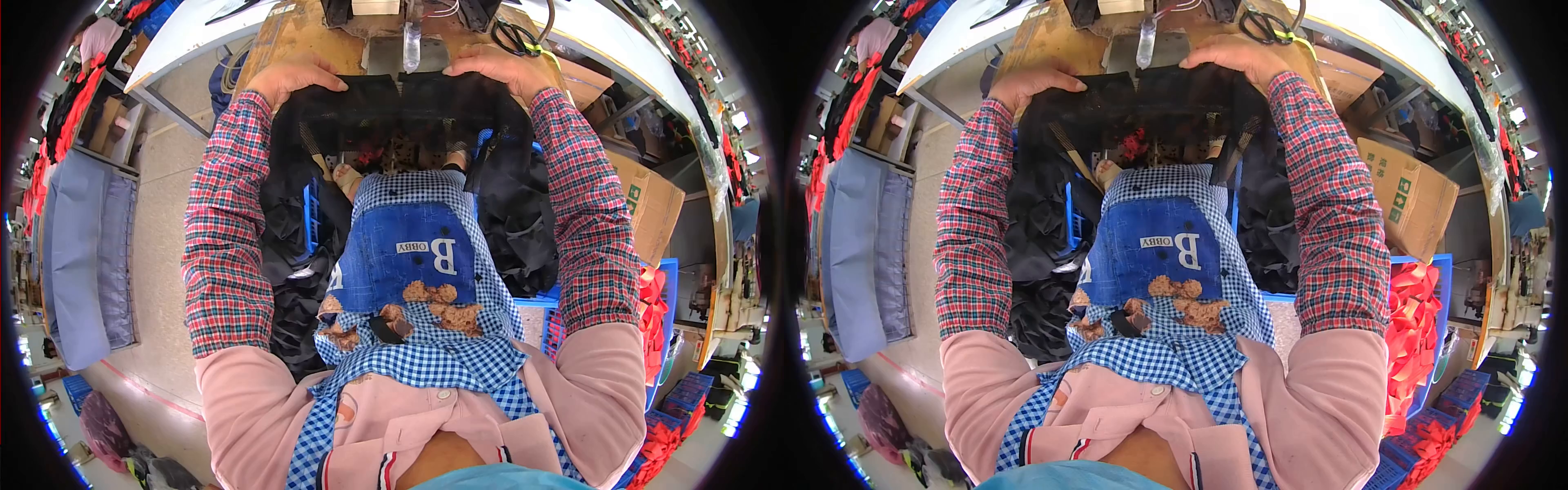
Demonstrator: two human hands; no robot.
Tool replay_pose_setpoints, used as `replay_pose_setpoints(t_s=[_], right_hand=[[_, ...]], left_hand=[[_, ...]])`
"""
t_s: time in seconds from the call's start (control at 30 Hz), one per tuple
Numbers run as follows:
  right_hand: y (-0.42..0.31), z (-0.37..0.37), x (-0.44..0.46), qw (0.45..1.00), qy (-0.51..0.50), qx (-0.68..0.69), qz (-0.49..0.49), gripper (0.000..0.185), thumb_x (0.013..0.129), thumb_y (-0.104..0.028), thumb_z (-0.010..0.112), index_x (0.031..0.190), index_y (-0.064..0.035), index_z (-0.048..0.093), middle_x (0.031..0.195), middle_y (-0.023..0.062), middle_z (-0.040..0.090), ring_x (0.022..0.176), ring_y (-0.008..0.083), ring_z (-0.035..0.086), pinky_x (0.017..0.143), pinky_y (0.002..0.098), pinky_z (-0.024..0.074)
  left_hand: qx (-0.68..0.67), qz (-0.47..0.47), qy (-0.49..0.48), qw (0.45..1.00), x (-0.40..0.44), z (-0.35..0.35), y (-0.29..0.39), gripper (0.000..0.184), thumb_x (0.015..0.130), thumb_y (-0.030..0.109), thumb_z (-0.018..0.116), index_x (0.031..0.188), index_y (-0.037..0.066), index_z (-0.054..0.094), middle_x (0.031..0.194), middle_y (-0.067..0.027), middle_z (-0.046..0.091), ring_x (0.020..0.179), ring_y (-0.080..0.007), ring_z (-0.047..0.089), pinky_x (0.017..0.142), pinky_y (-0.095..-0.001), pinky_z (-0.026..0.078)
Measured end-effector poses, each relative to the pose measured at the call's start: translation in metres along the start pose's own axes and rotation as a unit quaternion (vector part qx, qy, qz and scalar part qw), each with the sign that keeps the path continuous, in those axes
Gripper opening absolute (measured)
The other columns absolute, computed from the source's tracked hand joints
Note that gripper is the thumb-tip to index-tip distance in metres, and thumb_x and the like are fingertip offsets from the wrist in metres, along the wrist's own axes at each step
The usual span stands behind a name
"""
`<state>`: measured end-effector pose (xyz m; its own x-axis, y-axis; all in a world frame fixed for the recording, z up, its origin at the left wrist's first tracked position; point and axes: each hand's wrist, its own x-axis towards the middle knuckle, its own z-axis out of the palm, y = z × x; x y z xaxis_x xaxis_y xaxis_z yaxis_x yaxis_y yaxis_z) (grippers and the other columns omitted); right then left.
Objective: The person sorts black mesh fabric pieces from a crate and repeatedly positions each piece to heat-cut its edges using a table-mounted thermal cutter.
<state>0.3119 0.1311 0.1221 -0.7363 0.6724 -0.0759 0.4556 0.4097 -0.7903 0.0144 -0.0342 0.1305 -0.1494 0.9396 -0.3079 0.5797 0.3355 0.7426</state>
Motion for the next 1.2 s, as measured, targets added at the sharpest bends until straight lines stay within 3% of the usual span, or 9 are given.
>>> replay_pose_setpoints(t_s=[0.2,0.33,0.43,0.53,0.63,0.73,0.83,0.93,1.2], right_hand=[[0.005,-0.001,0.007,1.000,-0.011,-0.023,0.004,0.052,0.068,-0.043,0.074,0.104,-0.0050,0.069,0.114,0.0089,0.061,0.112,0.0224,0.052,0.097,0.0324,0.0360],[0.016,-0.003,0.018,0.999,-0.042,-0.022,-0.003,0.053,0.068,-0.043,0.074,0.105,-0.0051,0.068,0.114,0.0097,0.062,0.112,0.0229,0.052,0.097,0.0329,0.0360],[0.017,-0.001,0.018,0.998,-0.033,-0.048,-0.006,0.042,0.074,-0.041,0.069,0.098,-0.0071,0.067,0.101,0.0022,0.061,0.103,0.0146,0.052,0.093,0.0266,0.0344],[0.017,-0.002,0.021,0.999,-0.045,-0.028,0.008,0.052,0.068,-0.042,0.074,0.105,-0.0059,0.068,0.114,0.0097,0.062,0.112,0.0238,0.052,0.097,0.0331,0.0358],[0.017,-0.002,0.020,0.999,-0.041,-0.034,-0.005,0.051,0.068,-0.042,0.073,0.105,-0.0062,0.069,0.114,0.0097,0.062,0.112,0.0236,0.052,0.097,0.0328,0.0359],[0.011,0.000,0.015,0.997,-0.043,-0.059,-0.016,0.042,0.075,-0.040,0.069,0.100,-0.0054,0.067,0.103,0.0034,0.061,0.103,0.0154,0.052,0.094,0.0279,0.0351],[0.000,0.002,0.007,0.998,-0.028,-0.056,0.000,0.045,0.076,-0.039,0.069,0.104,-0.0045,0.065,0.107,0.0047,0.060,0.106,0.0158,0.051,0.095,0.0280,0.0347],[0.008,0.002,0.015,0.999,-0.028,-0.026,-0.011,0.050,0.069,-0.041,0.073,0.104,-0.0054,0.068,0.112,0.0093,0.062,0.109,0.0232,0.053,0.095,0.0322,0.0370],[0.010,0.005,0.010,1.000,-0.013,0.007,-0.005,0.046,0.073,-0.036,0.071,0.107,-0.0039,0.067,0.112,0.0074,0.062,0.109,0.0210,0.053,0.094,0.0309,0.0375]], left_hand=[[-0.009,0.015,0.023,1.000,-0.004,0.003,0.003,0.060,0.064,0.031,0.080,0.110,-0.005,0.063,0.108,-0.0150,0.063,0.107,-0.0257,0.054,0.094,-0.0323,0.038],[-0.001,0.004,0.010,1.000,0.003,0.000,-0.003,0.056,0.069,0.030,0.080,0.113,0.000,0.061,0.108,-0.0086,0.061,0.104,-0.0186,0.055,0.091,-0.0277,0.042],[-0.003,0.004,0.010,1.000,-0.002,0.000,0.001,0.056,0.068,0.031,0.080,0.112,0.001,0.061,0.108,-0.0085,0.061,0.104,-0.0187,0.054,0.091,-0.0279,0.042],[0.008,0.002,0.018,1.000,-0.006,0.001,0.003,0.056,0.068,0.031,0.080,0.112,0.002,0.062,0.109,-0.0085,0.060,0.106,-0.0189,0.053,0.092,-0.0281,0.041],[0.010,0.000,0.014,1.000,-0.003,0.000,0.002,0.056,0.068,0.032,0.080,0.112,0.002,0.062,0.110,-0.0085,0.060,0.109,-0.0195,0.051,0.094,-0.0287,0.038],[0.002,0.000,0.009,1.000,-0.003,-0.001,-0.001,0.056,0.067,0.032,0.080,0.112,0.003,0.062,0.111,-0.0086,0.060,0.111,-0.0203,0.050,0.096,-0.0294,0.036],[-0.002,0.003,0.012,1.000,-0.004,-0.001,-0.002,0.057,0.067,0.032,0.080,0.112,0.003,0.062,0.111,-0.0087,0.059,0.112,-0.0206,0.050,0.097,-0.0298,0.035],[0.002,-0.004,0.002,1.000,-0.003,-0.002,0.001,0.058,0.067,0.032,0.080,0.113,0.003,0.061,0.111,-0.0089,0.059,0.111,-0.0203,0.050,0.096,-0.0295,0.037],[0.008,-0.010,0.007,1.000,-0.005,-0.002,0.004,0.059,0.068,0.032,0.080,0.115,0.002,0.060,0.112,-0.0093,0.059,0.109,-0.0201,0.052,0.093,-0.0292,0.039]])
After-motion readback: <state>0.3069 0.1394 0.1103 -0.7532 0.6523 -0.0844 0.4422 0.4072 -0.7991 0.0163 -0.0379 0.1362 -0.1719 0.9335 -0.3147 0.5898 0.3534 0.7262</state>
